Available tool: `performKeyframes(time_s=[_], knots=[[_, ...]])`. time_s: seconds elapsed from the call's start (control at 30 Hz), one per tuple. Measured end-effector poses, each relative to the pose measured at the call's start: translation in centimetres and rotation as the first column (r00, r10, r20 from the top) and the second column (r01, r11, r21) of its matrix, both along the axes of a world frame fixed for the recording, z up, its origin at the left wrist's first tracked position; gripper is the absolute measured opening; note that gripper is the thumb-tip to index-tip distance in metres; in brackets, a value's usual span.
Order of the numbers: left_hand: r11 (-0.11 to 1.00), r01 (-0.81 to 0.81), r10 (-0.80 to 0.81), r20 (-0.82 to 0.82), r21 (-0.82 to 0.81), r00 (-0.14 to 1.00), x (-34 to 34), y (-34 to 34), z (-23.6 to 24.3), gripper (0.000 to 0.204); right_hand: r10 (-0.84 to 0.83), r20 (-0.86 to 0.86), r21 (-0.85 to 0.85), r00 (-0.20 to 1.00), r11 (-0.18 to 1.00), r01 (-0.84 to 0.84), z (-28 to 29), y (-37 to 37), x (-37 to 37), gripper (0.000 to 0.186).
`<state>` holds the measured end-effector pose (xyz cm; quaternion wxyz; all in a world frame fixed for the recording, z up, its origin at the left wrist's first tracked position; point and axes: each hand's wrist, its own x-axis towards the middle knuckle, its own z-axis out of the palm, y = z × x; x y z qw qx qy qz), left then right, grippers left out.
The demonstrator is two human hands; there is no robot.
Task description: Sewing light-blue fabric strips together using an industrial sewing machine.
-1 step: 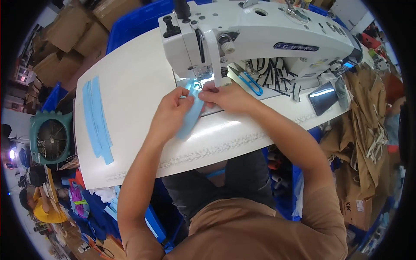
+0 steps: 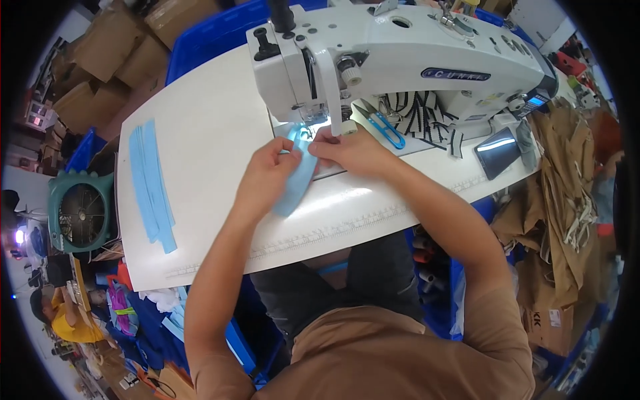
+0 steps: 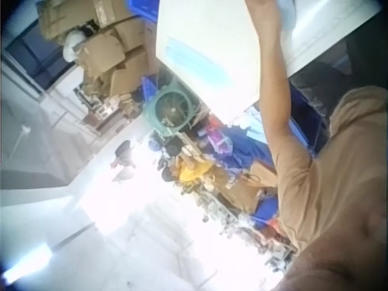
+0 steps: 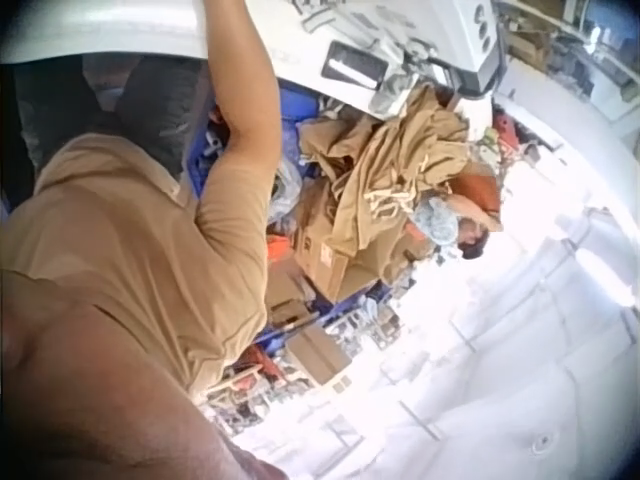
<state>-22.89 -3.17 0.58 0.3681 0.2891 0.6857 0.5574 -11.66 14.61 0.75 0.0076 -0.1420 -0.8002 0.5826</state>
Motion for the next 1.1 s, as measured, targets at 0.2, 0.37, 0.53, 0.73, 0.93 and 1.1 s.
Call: performKeyframes(time_s=[0.2,0.37,0.53,0.73,0.93,1.1], knots=[[0.997,-0.071,0.069,0.119,0.010,0.991,1.0,-0.1,0.4,0.016,-0.079,-0.153,0.085,0.985,0.992,0.093,0.2,-1.5,0.7,0.021],[0.996,-0.083,0.083,-0.036,-0.017,0.996,1.1,-0.2,-0.1,0.016,-0.104,-0.170,0.115,0.980,0.986,0.124,1.3,-2.1,1.3,0.021],[0.995,-0.097,0.098,-0.042,0.037,0.994,1.5,-0.1,0.6,0.016,-0.115,-0.158,0.116,0.981,0.984,0.135,1.5,-2.3,1.2,0.022],[0.994,-0.111,0.110,-0.074,-0.011,0.991,1.2,0.3,-0.1,0.015,-0.187,-0.184,0.036,0.965,0.980,0.197,-1.3,-1.8,0.4,0.025],[0.987,-0.143,0.141,0.042,0.068,0.989,1.0,0.4,0.1,0.016,-0.250,-0.112,-0.075,0.962,0.967,0.243,-0.4,-2.8,0.9,0.026],[0.991,-0.129,0.131,-0.052,0.038,0.990,0.8,0.2,-0.1,0.017,-0.225,-0.247,0.062,0.942,0.967,0.247,-0.5,-3.6,1.3,0.025]])
